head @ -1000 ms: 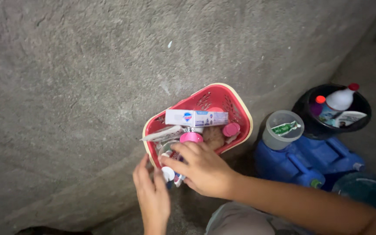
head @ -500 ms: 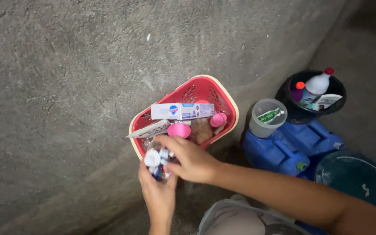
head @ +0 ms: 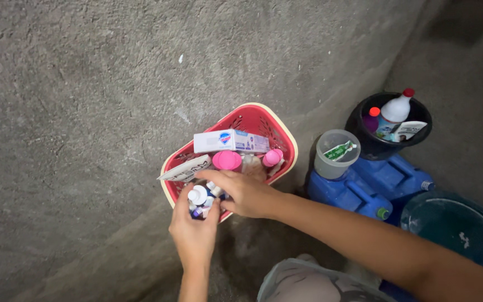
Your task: The person picks up and places various bathroom items into a red basket, including a shampoo sachet, pink bottles, a toothpaste tube, and a box of condoms. The person then arranges packets of laundry detergent on a wall.
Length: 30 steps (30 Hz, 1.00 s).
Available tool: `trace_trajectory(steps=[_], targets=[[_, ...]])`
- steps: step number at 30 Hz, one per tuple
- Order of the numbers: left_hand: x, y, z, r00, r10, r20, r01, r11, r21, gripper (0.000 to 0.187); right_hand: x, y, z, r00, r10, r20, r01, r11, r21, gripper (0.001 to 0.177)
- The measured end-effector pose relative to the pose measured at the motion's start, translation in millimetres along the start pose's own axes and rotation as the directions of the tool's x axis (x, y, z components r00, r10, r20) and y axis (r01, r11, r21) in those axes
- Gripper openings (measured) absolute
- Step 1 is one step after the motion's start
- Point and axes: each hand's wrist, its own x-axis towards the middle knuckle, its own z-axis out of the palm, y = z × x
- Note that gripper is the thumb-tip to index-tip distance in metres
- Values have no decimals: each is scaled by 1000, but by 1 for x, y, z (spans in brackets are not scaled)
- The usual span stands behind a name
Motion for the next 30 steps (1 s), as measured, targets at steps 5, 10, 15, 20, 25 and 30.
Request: trace_trajectory(steps=[5,10,15,20,25,30], targets=[[-10,-13,-4,989,140,-38,-142,988,-53,60,1,12,5,999,31,-43,-23,986,162,55],[-13,-26,-11,985,132,-108,-131,991,12,61,3,18,9,980,179,-89,-170,980,103,22],[-11,-27,-6,988,-144,-54,120,940,-320,82,5,17,8,989,112,-100,-97,985,139,25],[-11,-22,-1,965,-259,37,261,946,-193,70,5,12,1,997,29,-65,-12,967,253,36],[-9,-29,2,981,-193,11,193,976,-96,52,4,9,-1,999,-36,-18,39,979,201,53],[-10,-41,9,941,-313,126,335,907,-254,33,-1,13,3,997,-66,-42,69,996,57,40]])
